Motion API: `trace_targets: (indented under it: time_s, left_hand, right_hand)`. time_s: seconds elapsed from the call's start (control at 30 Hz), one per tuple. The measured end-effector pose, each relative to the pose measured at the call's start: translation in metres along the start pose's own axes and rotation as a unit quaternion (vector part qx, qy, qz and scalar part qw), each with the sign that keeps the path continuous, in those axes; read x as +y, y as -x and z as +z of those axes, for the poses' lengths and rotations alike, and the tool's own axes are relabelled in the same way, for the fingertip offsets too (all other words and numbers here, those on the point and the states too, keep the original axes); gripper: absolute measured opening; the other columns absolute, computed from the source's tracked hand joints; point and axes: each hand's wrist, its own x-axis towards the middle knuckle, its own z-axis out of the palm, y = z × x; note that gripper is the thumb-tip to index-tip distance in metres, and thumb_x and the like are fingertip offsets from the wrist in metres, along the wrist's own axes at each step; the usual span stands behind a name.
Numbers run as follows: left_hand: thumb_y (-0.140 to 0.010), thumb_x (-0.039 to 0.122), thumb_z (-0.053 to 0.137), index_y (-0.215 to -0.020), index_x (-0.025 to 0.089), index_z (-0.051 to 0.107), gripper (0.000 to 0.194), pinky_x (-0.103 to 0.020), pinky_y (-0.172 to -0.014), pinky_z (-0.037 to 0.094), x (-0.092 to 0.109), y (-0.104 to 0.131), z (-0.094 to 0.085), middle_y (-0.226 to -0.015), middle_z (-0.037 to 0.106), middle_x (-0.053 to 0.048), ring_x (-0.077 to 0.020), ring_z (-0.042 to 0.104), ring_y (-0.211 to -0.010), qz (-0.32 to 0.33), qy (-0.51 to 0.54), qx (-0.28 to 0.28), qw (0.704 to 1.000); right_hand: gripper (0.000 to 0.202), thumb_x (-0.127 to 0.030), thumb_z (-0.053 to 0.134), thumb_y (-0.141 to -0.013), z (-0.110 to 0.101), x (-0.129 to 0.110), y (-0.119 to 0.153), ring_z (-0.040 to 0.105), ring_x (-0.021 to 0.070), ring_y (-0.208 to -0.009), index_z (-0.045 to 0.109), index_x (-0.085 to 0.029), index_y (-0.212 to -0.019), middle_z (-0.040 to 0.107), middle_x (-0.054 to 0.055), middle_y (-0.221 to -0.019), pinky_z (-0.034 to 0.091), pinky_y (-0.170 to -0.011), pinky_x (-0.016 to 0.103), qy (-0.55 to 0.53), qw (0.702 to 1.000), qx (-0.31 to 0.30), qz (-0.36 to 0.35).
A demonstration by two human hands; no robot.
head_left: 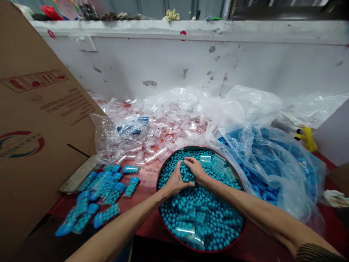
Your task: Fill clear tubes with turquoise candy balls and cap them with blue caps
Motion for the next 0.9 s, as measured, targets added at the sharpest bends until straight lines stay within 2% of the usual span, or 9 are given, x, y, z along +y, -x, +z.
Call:
trace_targets:
  time_s: [0.07, 0.17, 0.37, 0.47, 0.57, 0.63, 0.77, 0.83, 0.9]
  left_hand:
    - [-0.047, 0.037, 0.072, -0.128, 0.015, 0.024, 0.097, -0.039, -0.098, 0.028, 0.002, 0.005, -0.008, -0.125, 0.039, -0.012, -0.0259, 0.037, -0.116, 0.009, -0.011, -0.053, 0.998]
    - [-0.046, 0.04, 0.072, -0.127, 0.017, 0.028, 0.095, -0.04, -0.098, 0.028, 0.0, 0.011, -0.016, -0.124, 0.041, -0.01, -0.0268, 0.036, -0.116, 0.009, -0.039, -0.107, 0.993]
    - [-0.058, 0.041, 0.064, -0.121, 0.019, 0.041, 0.07, -0.038, -0.096, 0.03, -0.004, 0.018, -0.014, -0.121, 0.047, -0.008, -0.0255, 0.042, -0.112, 0.033, -0.077, -0.114, 0.99]
    - [-0.051, 0.04, 0.069, -0.122, 0.02, 0.041, 0.079, -0.04, -0.098, 0.027, 0.002, 0.016, -0.018, -0.124, 0.045, -0.009, -0.0277, 0.038, -0.116, 0.011, -0.092, -0.145, 0.985]
    - [-0.039, 0.039, 0.075, -0.124, 0.02, 0.038, 0.095, -0.042, -0.099, 0.024, 0.015, 0.012, -0.03, -0.13, 0.04, -0.011, -0.0307, 0.034, -0.12, -0.03, -0.106, -0.192, 0.975]
    - [-0.034, 0.039, 0.077, -0.125, 0.02, 0.038, 0.1, -0.042, -0.099, 0.024, 0.025, 0.01, -0.037, -0.132, 0.037, -0.011, -0.0314, 0.032, -0.12, -0.056, -0.112, -0.217, 0.968]
    - [-0.046, 0.045, 0.071, -0.124, 0.022, 0.04, 0.088, -0.039, -0.099, 0.026, 0.037, 0.004, -0.045, -0.131, 0.04, -0.008, -0.0281, 0.035, -0.119, -0.076, -0.114, -0.256, 0.957]
    - [-0.051, 0.047, 0.068, -0.119, 0.022, 0.045, 0.077, -0.036, -0.099, 0.026, 0.038, 0.001, -0.044, -0.129, 0.043, -0.006, -0.0266, 0.038, -0.118, -0.072, -0.112, -0.248, 0.96]
    - [-0.058, 0.05, 0.062, -0.116, 0.022, 0.048, 0.066, -0.034, -0.098, 0.027, 0.036, -0.002, -0.041, -0.125, 0.047, -0.005, -0.0248, 0.041, -0.116, -0.059, -0.115, -0.233, 0.964]
  right_hand:
    - [0.016, -0.027, 0.054, -0.066, -0.005, -0.002, 0.008, 0.054, 0.0172, -0.082, 0.06, -0.018, -0.078, 0.061, 0.0, -0.077, 0.039, -0.081, 0.03, 0.031, 0.999, -0.007, -0.02]
    - [0.011, -0.022, 0.052, -0.068, -0.013, -0.002, 0.021, 0.053, 0.0178, -0.081, 0.06, -0.018, -0.074, 0.06, 0.0, -0.075, 0.038, -0.081, 0.031, 0.148, 0.985, -0.038, -0.076]
    - [0.011, -0.019, 0.047, -0.076, -0.021, 0.004, 0.038, 0.051, 0.0156, -0.077, 0.057, -0.018, -0.078, 0.057, 0.003, -0.079, 0.039, -0.074, 0.027, 0.322, 0.926, -0.082, -0.176]
    - [0.012, -0.018, 0.047, -0.077, -0.027, -0.008, 0.042, 0.051, 0.0159, -0.078, 0.057, -0.016, -0.082, 0.055, 0.005, -0.082, 0.039, -0.072, 0.027, 0.406, 0.882, -0.117, -0.207]
    - [0.016, -0.022, 0.049, -0.077, -0.043, -0.028, 0.044, 0.051, 0.0168, -0.084, 0.057, -0.019, -0.092, 0.054, 0.005, -0.091, 0.038, -0.074, 0.027, 0.47, 0.836, -0.142, -0.244]
    - [0.018, -0.024, 0.049, -0.078, -0.061, -0.038, 0.046, 0.051, 0.018, -0.087, 0.056, -0.022, -0.094, 0.054, 0.005, -0.096, 0.038, -0.074, 0.027, 0.521, 0.807, -0.119, -0.252]
    - [0.023, -0.026, 0.056, -0.073, -0.098, -0.033, 0.044, 0.05, 0.0246, -0.085, 0.056, -0.019, -0.094, 0.054, 0.012, -0.095, 0.038, -0.07, 0.033, 0.655, 0.731, -0.009, -0.189]
    - [0.024, -0.022, 0.056, -0.072, -0.108, -0.022, 0.04, 0.05, 0.0254, -0.082, 0.055, -0.017, -0.096, 0.053, 0.014, -0.096, 0.038, -0.066, 0.033, 0.688, 0.71, 0.022, -0.148]
    - [0.022, -0.015, 0.047, -0.077, -0.112, -0.011, 0.034, 0.049, 0.024, -0.081, 0.054, -0.016, -0.097, 0.052, 0.015, -0.098, 0.038, -0.063, 0.032, 0.695, 0.705, 0.019, -0.136]
